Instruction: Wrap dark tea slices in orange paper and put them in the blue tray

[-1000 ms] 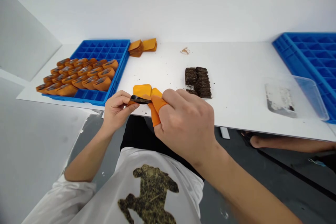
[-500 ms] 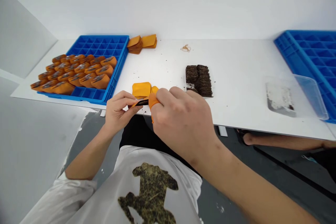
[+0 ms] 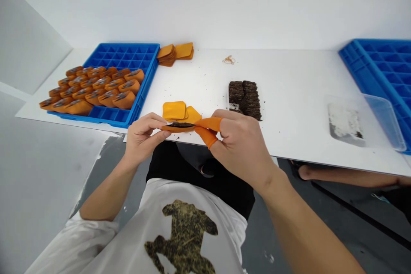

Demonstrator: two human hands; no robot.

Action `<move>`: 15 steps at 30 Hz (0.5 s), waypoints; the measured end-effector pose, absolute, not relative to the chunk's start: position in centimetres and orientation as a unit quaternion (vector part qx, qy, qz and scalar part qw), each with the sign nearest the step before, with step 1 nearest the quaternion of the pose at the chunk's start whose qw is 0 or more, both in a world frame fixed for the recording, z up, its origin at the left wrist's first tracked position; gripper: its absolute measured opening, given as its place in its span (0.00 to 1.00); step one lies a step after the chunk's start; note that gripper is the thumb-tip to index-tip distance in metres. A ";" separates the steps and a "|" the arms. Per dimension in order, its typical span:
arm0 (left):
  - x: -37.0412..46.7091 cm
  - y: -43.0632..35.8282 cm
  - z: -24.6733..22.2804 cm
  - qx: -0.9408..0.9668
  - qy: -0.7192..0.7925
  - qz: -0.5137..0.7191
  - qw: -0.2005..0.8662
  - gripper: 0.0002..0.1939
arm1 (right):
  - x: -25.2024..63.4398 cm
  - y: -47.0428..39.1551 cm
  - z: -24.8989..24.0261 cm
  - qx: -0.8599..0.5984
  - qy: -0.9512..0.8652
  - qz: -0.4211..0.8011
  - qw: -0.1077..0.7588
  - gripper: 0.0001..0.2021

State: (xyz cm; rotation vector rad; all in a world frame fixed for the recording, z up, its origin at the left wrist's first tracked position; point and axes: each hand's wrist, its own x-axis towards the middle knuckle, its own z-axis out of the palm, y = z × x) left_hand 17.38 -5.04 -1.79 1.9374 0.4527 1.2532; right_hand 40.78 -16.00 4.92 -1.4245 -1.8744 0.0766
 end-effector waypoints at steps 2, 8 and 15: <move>17.4 -5.1 -1.6 0.761 0.173 0.505 0.369 0.02 | 40.9 -16.2 4.8 -0.552 -0.739 0.023 0.385 0.09; 17.6 -5.2 -1.3 0.770 0.166 0.511 0.343 0.02 | 41.0 -16.7 4.7 -0.543 -0.747 -0.004 0.384 0.09; 17.4 -5.3 -1.5 0.776 0.152 0.505 0.346 0.02 | 40.6 -17.0 4.9 -0.542 -0.752 -0.037 0.374 0.09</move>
